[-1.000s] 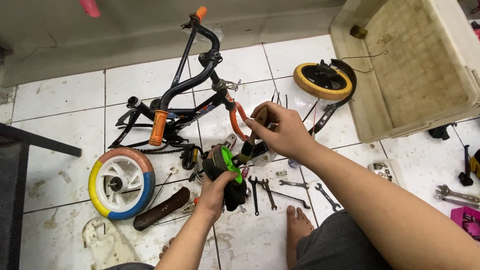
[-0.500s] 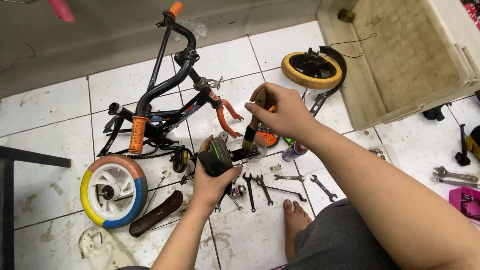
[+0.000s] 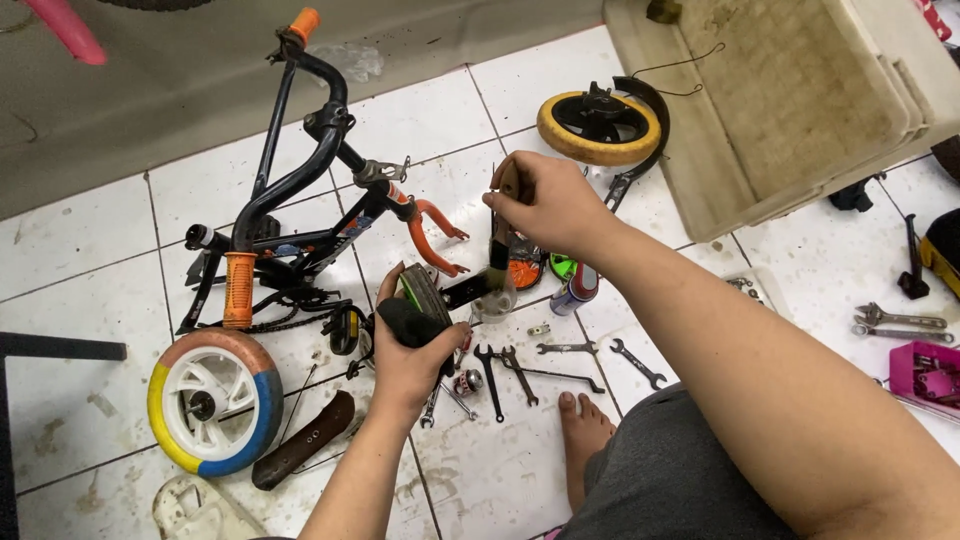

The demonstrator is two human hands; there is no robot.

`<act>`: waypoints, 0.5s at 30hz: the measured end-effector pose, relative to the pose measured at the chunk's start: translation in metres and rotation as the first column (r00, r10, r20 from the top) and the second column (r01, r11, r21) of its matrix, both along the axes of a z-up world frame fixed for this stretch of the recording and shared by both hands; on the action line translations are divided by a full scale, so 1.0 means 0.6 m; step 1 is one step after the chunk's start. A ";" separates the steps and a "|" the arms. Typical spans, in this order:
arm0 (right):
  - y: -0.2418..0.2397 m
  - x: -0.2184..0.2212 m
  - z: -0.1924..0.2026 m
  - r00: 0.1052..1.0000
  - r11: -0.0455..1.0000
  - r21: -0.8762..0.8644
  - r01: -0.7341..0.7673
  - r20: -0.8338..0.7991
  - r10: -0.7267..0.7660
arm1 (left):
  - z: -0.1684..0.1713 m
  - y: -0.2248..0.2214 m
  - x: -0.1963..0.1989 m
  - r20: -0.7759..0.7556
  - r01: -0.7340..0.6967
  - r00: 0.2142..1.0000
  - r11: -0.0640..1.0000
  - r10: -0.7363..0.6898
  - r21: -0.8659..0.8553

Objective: Cleaning a small bicycle wheel with a cloth and using a brush to clean other bike parts on the floor.

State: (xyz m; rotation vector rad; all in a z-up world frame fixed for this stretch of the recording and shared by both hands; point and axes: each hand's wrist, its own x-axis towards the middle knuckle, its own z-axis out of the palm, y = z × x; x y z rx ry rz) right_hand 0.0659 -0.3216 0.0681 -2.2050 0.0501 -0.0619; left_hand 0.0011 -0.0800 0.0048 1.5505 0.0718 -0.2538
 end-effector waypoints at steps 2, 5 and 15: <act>-0.010 0.002 -0.006 1.000 0.999 -0.025 0.022 -0.002 -0.022 | -0.006 -0.001 -0.003 -0.005 -0.003 1.000 1.000 0.003 0.000; -0.014 0.001 -0.005 0.998 0.998 -0.021 0.059 0.012 -0.059 | -0.006 -0.004 -0.004 -0.010 -0.009 1.000 1.000 0.009 -0.006; -0.012 0.007 -0.019 0.998 0.998 0.013 0.063 -0.028 -0.063 | -0.005 -0.011 -0.003 -0.008 -0.010 1.000 1.000 0.010 0.023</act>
